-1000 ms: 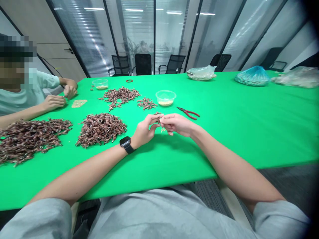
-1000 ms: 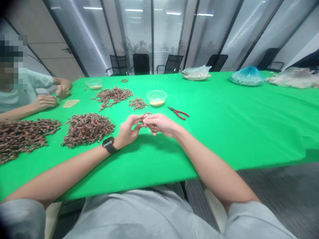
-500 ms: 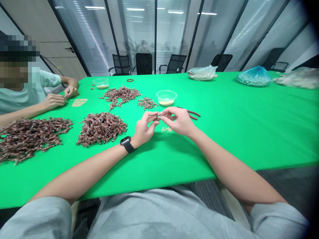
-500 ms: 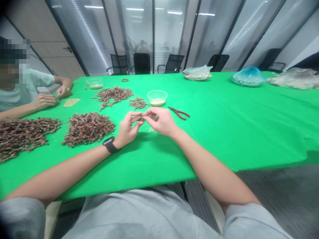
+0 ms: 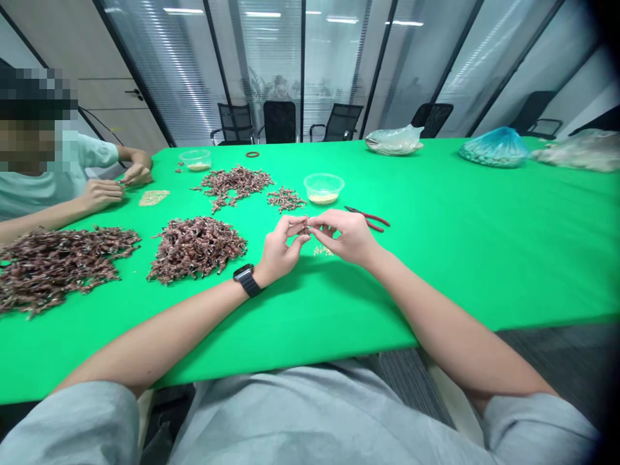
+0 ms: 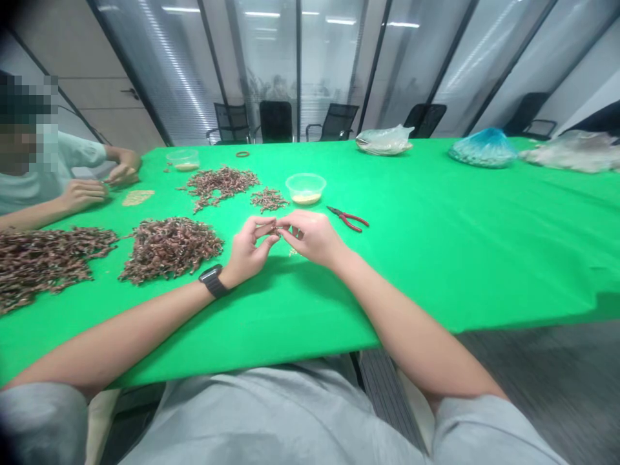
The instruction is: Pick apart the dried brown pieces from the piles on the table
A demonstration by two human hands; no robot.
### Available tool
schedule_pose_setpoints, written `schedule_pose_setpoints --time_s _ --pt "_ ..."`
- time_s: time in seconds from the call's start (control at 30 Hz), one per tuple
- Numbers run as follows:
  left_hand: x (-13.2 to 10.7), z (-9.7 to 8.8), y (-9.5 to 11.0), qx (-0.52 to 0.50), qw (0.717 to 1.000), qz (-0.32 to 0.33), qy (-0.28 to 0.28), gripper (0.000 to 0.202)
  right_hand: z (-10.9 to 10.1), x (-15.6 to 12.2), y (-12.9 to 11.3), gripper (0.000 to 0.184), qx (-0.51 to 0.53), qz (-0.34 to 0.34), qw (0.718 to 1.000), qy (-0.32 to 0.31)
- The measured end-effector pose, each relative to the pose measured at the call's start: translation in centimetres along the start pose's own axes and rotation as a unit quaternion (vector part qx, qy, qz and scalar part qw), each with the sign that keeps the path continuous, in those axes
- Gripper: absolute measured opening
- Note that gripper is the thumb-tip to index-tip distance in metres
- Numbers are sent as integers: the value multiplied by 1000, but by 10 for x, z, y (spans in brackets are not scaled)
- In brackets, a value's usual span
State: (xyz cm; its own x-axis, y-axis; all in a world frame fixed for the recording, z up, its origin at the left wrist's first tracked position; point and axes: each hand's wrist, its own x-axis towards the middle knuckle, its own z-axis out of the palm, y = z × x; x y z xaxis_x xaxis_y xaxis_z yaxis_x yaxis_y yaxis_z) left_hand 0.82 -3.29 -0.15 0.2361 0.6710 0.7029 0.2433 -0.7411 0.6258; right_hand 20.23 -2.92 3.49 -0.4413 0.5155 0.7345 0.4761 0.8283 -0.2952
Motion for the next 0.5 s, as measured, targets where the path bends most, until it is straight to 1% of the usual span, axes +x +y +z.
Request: schedule_pose_setpoints --time_s 0.17,0.27,0.37,0.5 --pt "0 0 0 3 1000 13 -1 29 1 0 -1 15 -2 -9 1000 -2" --pt "-1 0 -1 8 1000 17 -7 29 1 0 -4 15 4 -3 1000 -6" --pt "-2 0 -1 14 1000 25 -11 28 0 1 -9 15 14 23 1000 -3" --pt "-3 0 -1 19 999 32 -9 27 1 2 -12 15 47 82 995 13"
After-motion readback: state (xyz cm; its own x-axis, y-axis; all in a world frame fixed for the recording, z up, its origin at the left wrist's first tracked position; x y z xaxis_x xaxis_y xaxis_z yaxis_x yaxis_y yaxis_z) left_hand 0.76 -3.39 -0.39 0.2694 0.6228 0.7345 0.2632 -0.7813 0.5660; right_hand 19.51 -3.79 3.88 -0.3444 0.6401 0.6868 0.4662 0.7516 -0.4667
